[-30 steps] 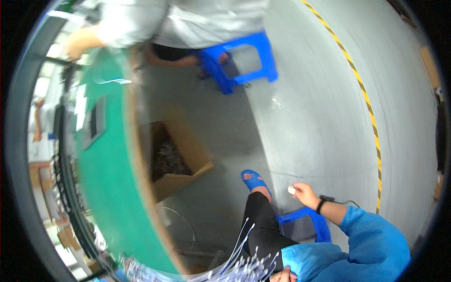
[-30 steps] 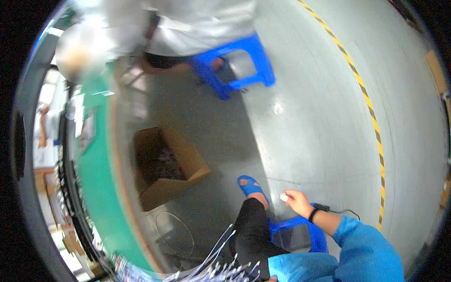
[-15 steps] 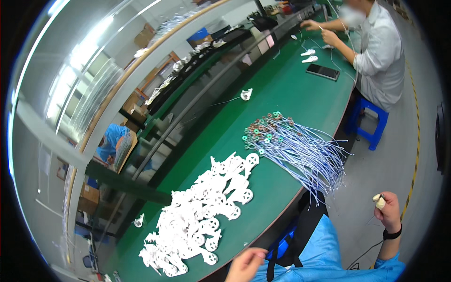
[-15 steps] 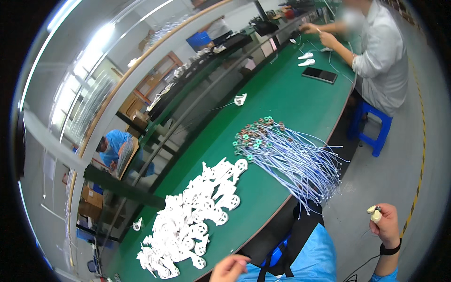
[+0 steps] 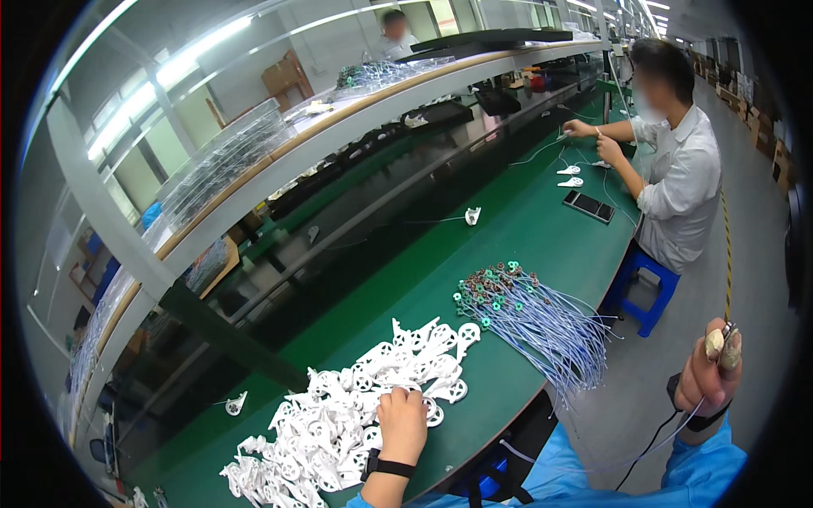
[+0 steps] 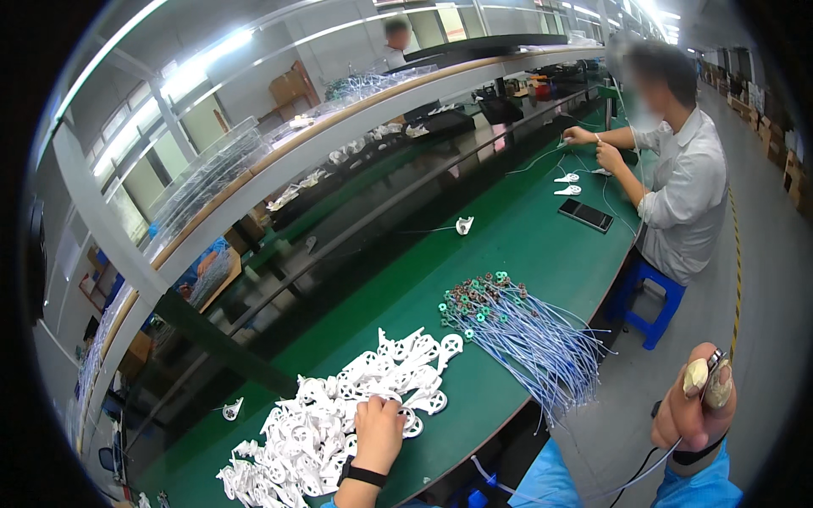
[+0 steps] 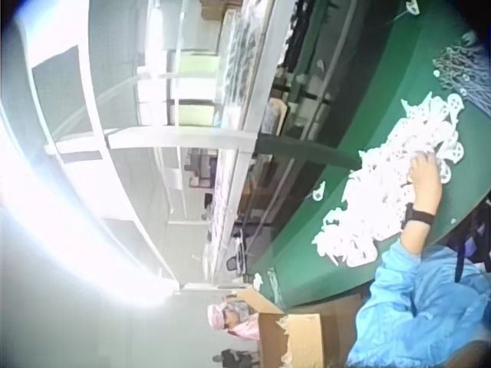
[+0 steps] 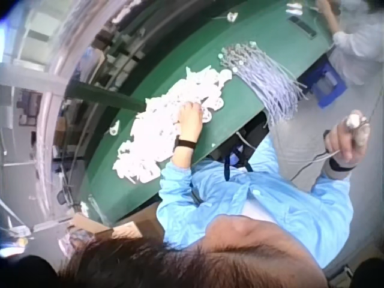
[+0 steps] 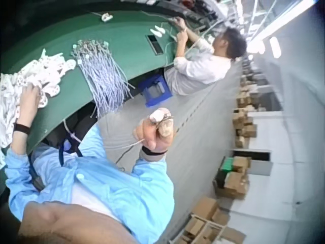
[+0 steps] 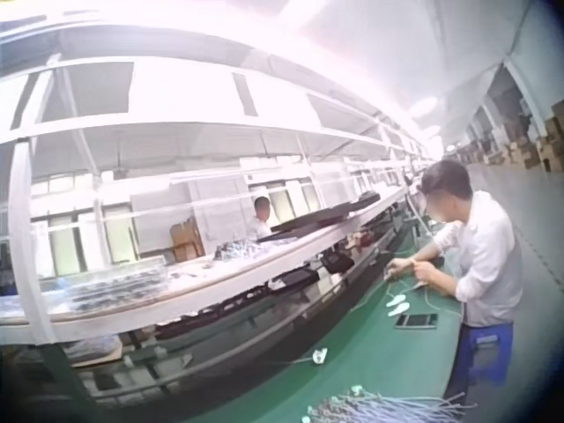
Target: Manually assemble wires and small plastic components into electronic assemblies.
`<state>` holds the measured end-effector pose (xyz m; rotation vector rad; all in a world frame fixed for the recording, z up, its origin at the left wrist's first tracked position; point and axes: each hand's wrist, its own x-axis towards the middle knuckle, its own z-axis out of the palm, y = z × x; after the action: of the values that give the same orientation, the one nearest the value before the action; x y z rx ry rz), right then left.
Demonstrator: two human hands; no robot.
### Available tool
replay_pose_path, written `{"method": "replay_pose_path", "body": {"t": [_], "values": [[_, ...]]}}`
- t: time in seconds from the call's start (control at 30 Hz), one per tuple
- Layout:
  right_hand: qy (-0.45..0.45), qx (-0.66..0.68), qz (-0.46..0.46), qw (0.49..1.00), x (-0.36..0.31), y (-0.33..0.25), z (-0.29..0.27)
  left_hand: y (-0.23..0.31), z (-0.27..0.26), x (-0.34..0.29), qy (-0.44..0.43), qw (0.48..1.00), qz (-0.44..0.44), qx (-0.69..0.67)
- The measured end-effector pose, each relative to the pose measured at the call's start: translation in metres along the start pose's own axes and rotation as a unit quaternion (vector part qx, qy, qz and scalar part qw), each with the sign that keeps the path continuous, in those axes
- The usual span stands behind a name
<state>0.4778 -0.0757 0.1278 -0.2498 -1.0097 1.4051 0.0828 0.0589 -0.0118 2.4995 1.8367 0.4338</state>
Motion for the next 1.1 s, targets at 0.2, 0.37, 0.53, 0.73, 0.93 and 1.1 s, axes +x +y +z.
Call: {"method": "replay_pose_path", "body": {"t": [0.2, 0.37, 0.53, 0.73, 0.93, 1.1], "values": [[-0.049, 0.075, 0.070, 0.994, 0.072, 0.030, 0.027, -0.009, 0.009, 0.002, 0.006, 0.998, -0.024, -0.050], [-0.101, 0.143, 0.070, 0.982, 0.081, 0.066, 0.039, -0.004, -0.002, -0.011, 0.083, 0.974, -0.061, -0.201], [-0.127, 0.179, 0.071, 0.973, 0.103, 0.092, 0.069, 0.021, -0.038, -0.084, 0.137, 0.687, -0.251, -0.668], [-0.197, 0.220, 0.014, 0.955, 0.120, 0.119, 0.117, 0.035, 0.006, -0.162, 0.098, 0.371, -0.311, -0.869], [-0.231, 0.167, -0.014, 0.958, 0.090, 0.143, 0.093, 0.037, 0.003, -0.161, 0.060, 0.199, -0.303, -0.930], [-0.096, 0.075, -0.093, 0.988, 0.055, 0.125, 0.029, 0.032, -0.008, -0.165, 0.078, 0.206, -0.297, -0.929]]}}
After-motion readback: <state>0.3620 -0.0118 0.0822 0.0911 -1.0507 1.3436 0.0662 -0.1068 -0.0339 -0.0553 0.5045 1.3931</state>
